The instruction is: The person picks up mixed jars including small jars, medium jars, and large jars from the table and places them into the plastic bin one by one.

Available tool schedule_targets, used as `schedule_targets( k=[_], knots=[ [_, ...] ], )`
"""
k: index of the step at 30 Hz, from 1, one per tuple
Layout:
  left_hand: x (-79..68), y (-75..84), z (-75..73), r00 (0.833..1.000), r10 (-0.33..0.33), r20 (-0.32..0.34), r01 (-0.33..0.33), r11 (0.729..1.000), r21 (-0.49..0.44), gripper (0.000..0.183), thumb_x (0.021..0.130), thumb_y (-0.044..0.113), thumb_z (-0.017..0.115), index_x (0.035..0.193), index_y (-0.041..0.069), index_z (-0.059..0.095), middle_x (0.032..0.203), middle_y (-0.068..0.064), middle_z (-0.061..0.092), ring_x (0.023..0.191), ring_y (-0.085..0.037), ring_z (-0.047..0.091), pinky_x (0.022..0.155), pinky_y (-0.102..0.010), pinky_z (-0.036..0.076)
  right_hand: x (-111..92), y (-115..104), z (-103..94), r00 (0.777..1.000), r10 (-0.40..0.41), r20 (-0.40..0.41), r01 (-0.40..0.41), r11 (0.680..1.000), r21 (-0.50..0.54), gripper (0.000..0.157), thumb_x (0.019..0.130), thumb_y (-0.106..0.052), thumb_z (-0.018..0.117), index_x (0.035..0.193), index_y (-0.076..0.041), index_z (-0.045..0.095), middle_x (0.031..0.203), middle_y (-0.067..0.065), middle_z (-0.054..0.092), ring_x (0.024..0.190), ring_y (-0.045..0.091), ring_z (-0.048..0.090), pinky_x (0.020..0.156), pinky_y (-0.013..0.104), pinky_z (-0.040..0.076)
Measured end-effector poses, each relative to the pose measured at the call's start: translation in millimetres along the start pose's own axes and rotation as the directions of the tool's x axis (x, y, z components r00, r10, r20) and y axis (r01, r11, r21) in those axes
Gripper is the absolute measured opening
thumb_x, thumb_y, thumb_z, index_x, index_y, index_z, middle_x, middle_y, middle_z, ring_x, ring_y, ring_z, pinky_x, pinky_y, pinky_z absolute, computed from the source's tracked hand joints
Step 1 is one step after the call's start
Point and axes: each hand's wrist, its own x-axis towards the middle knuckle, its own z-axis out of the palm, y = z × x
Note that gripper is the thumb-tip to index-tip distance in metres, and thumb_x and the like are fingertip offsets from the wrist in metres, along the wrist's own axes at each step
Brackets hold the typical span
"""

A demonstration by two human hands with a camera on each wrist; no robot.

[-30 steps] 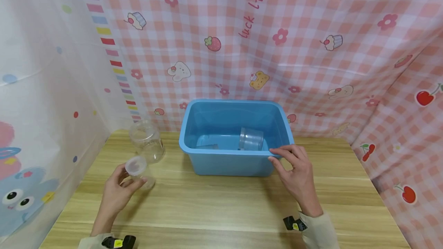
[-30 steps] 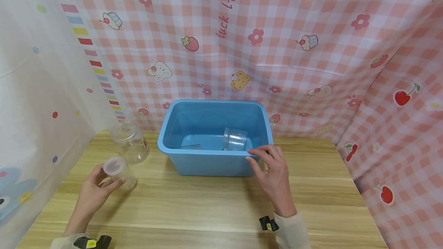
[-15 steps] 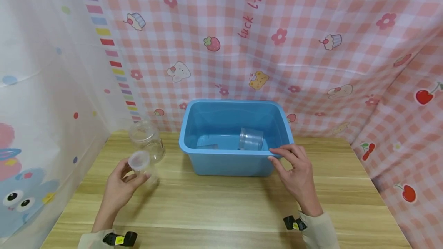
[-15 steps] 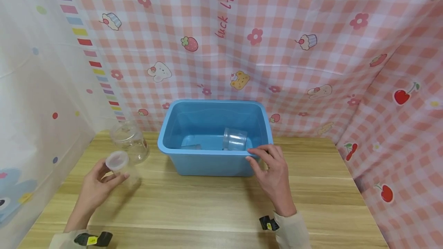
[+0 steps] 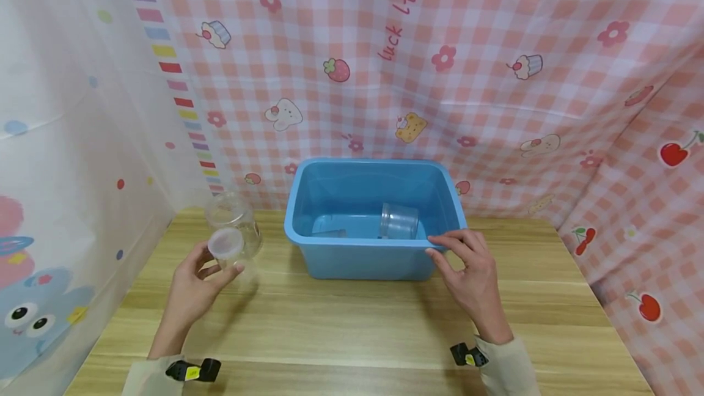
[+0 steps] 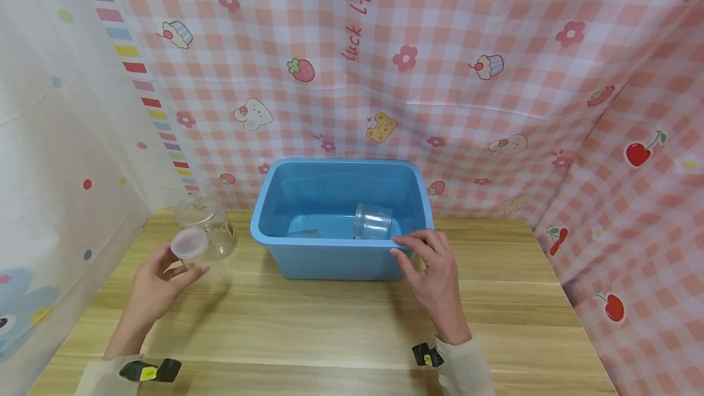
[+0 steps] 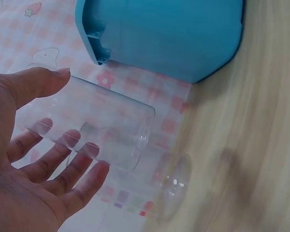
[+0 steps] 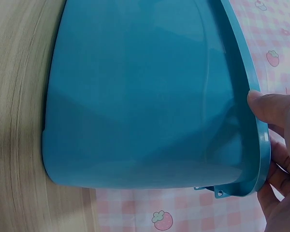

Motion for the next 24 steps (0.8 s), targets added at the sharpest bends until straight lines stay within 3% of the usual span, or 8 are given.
schedule_targets(
  k=[24],
  knots=[
    [17.0, 34.9, -5.6, 0.990, 0.125, -0.070, -0.126, 0.992, -0.016, 0.059, 0.085, 0.011, 0.085, 0.138, 0.008, 0.059, 0.119, 0.024, 0.060, 0.107, 0.001, 0.058, 0.086, -0.010, 0.051, -1, 1, -0.2, 1.000, 0.011, 0.001, -0.011, 1.000, -0.011, 0.029, 0.081, -0.007, 0.086, 0.109, -0.014, 0.081, 0.104, 0.004, 0.068, 0.099, 0.019, 0.055, 0.085, 0.029, 0.045]
  ],
)
